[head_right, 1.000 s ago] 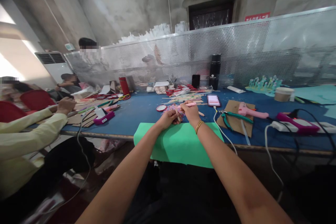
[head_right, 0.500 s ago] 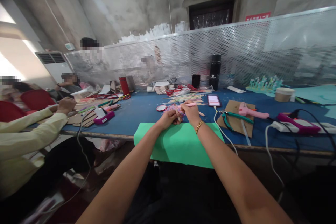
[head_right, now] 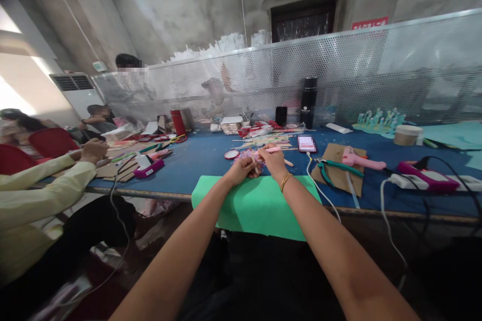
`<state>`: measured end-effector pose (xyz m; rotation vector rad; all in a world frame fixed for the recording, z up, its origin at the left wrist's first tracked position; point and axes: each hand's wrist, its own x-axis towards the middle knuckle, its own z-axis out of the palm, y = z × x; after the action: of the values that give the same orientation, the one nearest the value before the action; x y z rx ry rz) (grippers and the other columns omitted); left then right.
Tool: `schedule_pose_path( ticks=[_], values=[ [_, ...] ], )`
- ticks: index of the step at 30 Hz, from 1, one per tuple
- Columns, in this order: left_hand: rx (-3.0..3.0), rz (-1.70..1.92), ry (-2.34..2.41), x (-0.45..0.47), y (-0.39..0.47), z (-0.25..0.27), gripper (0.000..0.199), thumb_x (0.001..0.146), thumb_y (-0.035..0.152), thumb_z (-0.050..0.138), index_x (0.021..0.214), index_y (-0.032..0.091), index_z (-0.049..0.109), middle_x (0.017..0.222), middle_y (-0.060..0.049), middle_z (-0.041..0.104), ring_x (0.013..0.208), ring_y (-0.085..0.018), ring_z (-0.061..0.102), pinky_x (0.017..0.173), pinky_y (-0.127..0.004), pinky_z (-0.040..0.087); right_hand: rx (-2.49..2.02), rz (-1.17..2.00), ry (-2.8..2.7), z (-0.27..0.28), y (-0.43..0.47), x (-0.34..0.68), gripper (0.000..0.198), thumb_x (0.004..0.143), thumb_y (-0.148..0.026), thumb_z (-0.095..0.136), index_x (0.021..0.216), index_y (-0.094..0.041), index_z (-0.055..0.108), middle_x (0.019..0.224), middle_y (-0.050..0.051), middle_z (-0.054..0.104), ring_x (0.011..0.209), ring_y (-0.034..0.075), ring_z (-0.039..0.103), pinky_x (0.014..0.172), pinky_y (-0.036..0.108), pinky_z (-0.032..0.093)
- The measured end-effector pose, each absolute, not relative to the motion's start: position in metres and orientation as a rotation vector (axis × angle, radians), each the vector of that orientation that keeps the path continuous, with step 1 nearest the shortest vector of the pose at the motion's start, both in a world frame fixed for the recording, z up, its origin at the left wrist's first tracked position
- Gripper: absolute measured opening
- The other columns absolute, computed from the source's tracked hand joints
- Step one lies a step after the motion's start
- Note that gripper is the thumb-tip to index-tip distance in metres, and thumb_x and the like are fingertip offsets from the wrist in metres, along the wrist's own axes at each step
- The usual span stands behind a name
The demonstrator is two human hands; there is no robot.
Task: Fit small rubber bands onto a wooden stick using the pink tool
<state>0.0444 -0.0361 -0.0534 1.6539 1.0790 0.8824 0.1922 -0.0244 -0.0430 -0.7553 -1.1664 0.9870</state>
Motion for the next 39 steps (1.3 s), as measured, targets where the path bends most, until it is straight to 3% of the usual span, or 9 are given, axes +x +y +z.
schedule_pose_path(
  ticks=[39],
  values=[
    [1.665,0.883,1.065,0.0427,-0.0340,-0.0555,0.029,0.085,0.043,0.062,0.077,0.015,0.060,0.066,-0.002,0.067,0.055,-0.010,0.060,0.054,-0.021,0.046,-0.722,1.014,-1.172,-0.0439,-0.0230,0.1910,0.022,0.063,-0.034,0.072,0.059,-0.020,0.056,0.051,-0.004,0.059,0.048,0.011,0.055,0.049,0.022,0.044]
  ],
)
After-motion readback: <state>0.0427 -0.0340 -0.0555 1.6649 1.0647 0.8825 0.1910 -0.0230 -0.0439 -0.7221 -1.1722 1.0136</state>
